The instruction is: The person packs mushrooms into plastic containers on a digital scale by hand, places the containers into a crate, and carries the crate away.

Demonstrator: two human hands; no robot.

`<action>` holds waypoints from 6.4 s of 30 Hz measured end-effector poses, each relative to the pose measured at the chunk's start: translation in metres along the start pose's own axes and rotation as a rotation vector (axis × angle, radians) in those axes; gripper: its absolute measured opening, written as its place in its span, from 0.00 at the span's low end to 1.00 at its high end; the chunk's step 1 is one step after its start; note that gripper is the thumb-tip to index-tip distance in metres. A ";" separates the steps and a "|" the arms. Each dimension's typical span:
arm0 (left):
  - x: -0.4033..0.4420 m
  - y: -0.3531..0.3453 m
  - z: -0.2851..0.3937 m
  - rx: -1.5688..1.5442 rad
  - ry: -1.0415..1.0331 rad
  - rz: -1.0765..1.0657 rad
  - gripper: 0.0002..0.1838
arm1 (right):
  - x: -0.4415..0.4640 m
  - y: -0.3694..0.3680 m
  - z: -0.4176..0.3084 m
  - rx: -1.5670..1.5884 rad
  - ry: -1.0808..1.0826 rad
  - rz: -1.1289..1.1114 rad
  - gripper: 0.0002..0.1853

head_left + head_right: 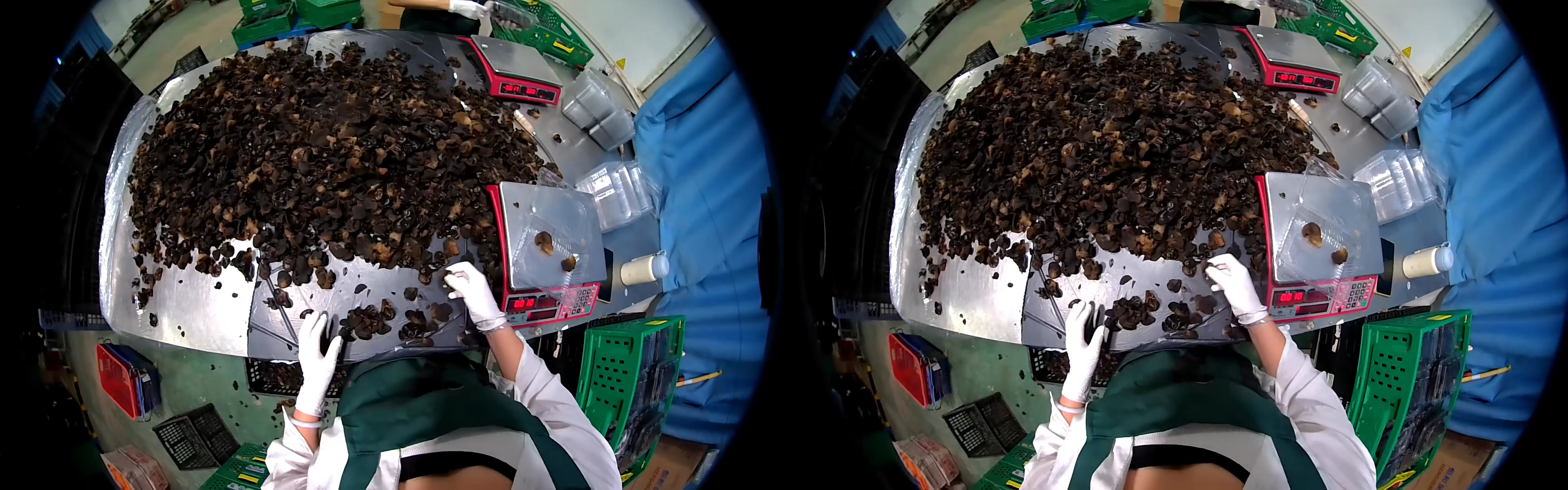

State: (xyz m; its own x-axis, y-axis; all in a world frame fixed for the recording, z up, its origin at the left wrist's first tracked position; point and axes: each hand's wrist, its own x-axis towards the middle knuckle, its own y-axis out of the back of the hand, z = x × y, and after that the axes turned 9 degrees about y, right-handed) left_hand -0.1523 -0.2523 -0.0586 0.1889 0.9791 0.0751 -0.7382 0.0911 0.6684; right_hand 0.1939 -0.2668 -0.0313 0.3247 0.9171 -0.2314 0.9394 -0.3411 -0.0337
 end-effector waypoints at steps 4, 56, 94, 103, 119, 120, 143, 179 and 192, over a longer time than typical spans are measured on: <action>-0.009 -0.005 0.012 0.037 -0.040 -0.051 0.32 | -0.025 -0.063 -0.064 -0.092 0.171 -0.307 0.16; 0.094 -0.094 0.189 -2.028 0.865 -0.788 0.22 | -0.019 0.032 -0.081 1.185 0.093 0.052 0.29; -0.017 0.063 0.016 0.327 0.279 0.438 0.15 | -0.029 0.065 -0.156 -0.701 0.552 0.142 0.13; 0.016 -0.030 0.050 0.365 -0.390 -0.269 0.26 | 0.079 -0.098 -0.045 -1.281 0.637 -0.378 0.37; 0.031 0.000 0.023 0.082 -0.175 0.057 0.14 | -0.002 -0.048 -0.008 -0.865 0.801 -0.182 0.18; 0.034 -0.002 0.025 0.079 -0.172 0.055 0.14 | 0.007 -0.042 -0.007 -0.865 0.846 -0.145 0.17; -0.028 0.096 -0.031 0.290 0.328 0.076 0.14 | 0.046 0.002 -0.047 0.302 -0.027 -0.079 0.14; 0.074 -0.057 0.045 0.255 -0.295 -0.172 0.29 | 0.030 -0.030 0.004 -1.181 0.658 -0.142 0.20; 0.071 0.018 0.001 -1.223 0.669 0.039 0.11 | 0.018 0.000 0.007 0.785 -0.118 -0.277 0.23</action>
State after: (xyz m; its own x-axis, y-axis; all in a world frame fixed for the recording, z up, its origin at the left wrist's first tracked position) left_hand -0.1518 -0.1814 -0.0407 0.0701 0.8532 -0.5168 -0.8922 -0.1782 -0.4151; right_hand 0.1995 -0.2518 -0.0423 0.0393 0.9761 -0.2137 0.6200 -0.1915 -0.7609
